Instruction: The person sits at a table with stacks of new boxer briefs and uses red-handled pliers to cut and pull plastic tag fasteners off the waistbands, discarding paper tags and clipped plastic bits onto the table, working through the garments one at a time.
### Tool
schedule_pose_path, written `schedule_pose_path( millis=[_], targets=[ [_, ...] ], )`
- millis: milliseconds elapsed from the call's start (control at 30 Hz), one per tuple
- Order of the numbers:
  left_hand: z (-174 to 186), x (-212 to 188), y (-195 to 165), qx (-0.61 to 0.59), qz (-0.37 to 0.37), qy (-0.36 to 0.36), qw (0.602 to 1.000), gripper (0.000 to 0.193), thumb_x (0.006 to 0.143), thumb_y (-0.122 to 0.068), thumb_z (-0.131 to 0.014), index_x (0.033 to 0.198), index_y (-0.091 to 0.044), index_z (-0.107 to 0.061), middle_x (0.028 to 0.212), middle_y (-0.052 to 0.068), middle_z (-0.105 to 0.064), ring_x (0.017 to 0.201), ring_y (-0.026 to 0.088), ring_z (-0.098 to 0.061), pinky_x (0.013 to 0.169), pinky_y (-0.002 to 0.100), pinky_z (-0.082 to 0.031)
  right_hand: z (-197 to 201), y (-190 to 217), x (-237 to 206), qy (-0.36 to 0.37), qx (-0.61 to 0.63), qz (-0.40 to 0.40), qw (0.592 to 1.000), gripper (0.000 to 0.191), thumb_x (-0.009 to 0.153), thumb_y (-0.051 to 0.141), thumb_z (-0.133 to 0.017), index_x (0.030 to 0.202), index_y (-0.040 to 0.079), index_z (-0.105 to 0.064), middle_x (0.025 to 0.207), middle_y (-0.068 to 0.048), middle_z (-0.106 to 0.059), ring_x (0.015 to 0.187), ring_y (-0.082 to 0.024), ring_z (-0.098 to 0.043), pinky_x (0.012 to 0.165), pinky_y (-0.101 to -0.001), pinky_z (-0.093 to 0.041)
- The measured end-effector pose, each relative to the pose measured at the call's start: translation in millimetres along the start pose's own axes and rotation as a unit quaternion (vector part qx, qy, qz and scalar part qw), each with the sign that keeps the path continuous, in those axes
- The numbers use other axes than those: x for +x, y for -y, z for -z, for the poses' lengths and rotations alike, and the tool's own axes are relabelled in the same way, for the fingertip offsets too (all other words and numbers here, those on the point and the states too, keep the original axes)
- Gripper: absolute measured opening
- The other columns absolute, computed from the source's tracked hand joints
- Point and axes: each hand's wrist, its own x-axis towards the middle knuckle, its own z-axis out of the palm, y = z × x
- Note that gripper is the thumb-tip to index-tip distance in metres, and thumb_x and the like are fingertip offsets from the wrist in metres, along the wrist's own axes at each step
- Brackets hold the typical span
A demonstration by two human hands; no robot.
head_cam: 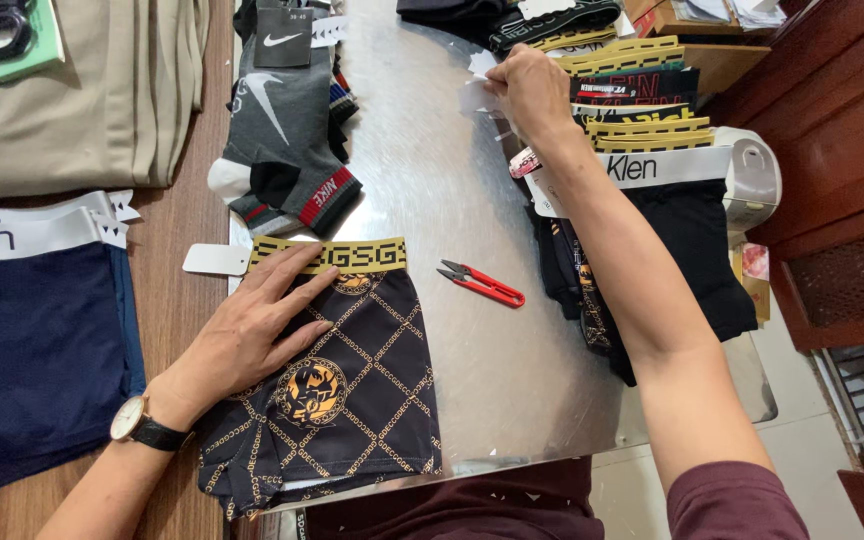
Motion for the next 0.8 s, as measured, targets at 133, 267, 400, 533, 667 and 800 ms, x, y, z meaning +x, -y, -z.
schedule_pose_path(
  millis=[133, 267, 400, 533, 667, 800],
  targets=[
    [0, 0, 0, 0.0, -0.001, -0.003, 1.0, 0.059, 0.089, -0.028, -0.069, 0.142, -0.007, -0.055, 0.154, 0.02, -0.042, 0.141, 0.041, -0.041, 0.115, 0.05, -0.036, 8, 2, 2, -0.03, 0.027, 0.001, 0.999, 0.014, 0.085, 0.017, -0.085, 0.097, 0.011, -0.083, 0.091, -0.009, -0.075, 0.08, -0.03, -0.072, 0.072, -0.0423, -0.056],
    [0, 0, 1, 0.0, 0.001, -0.005, 1.0, 0.059, 0.089, -0.028, -0.07, 0.142, -0.007, -0.055, 0.154, 0.02, -0.042, 0.141, 0.041, -0.042, 0.115, 0.05, -0.036, 19, 9, 3, -0.047, 0.025, -0.016, 0.998, 0.011, 0.083, 0.018, -0.086, 0.09, 0.011, -0.082, 0.081, -0.009, -0.075, 0.073, -0.028, -0.073, 0.067, -0.0419, -0.055],
    [0, 0, 1, 0.003, 0.003, -0.005, 1.0, 0.06, 0.088, -0.029, -0.07, 0.142, -0.007, -0.055, 0.154, 0.02, -0.042, 0.141, 0.04, -0.042, 0.115, 0.05, -0.036, 22, 11, 6, -0.076, -0.021, -0.013, 0.997, 0.014, 0.082, 0.024, -0.088, 0.084, 0.012, -0.082, 0.074, -0.009, -0.074, 0.065, -0.028, -0.07, 0.062, -0.0434, -0.05],
    [-1, -1, 3, 0.003, 0.007, -0.005, 1.0, 0.06, 0.088, -0.029, -0.07, 0.142, -0.007, -0.055, 0.154, 0.019, -0.043, 0.141, 0.039, -0.041, 0.115, 0.049, -0.036, 18, 6, 8, -0.141, -0.117, 0.027, 0.983, 0.013, 0.082, 0.025, -0.086, 0.082, 0.013, -0.081, 0.076, -0.006, -0.073, 0.071, -0.026, -0.068, 0.066, -0.0427, -0.049],
    [-1, -1, 3, 0.007, 0.01, -0.003, 1.0, 0.06, 0.088, -0.031, -0.069, 0.142, -0.008, -0.055, 0.154, 0.019, -0.043, 0.142, 0.039, -0.041, 0.115, 0.049, -0.035, 21, 6, 7, -0.134, -0.139, 0.014, 0.981, 0.006, 0.09, 0.016, -0.082, 0.087, 0.012, -0.08, 0.083, -0.006, -0.072, 0.079, -0.025, -0.067, 0.072, -0.0417, -0.049],
    [0, 1, 2, 0.006, 0.008, -0.008, 1.0, 0.059, 0.088, -0.03, -0.07, 0.141, -0.007, -0.056, 0.153, 0.019, -0.044, 0.141, 0.039, -0.043, 0.115, 0.049, -0.036, 45, 23, 5, -0.122, -0.007, 0.024, 0.992, 0.004, 0.092, 0.013, -0.08, 0.091, 0.009, -0.08, 0.086, -0.009, -0.072, 0.079, -0.024, -0.067, 0.073, -0.0403, -0.052]
  ],
)
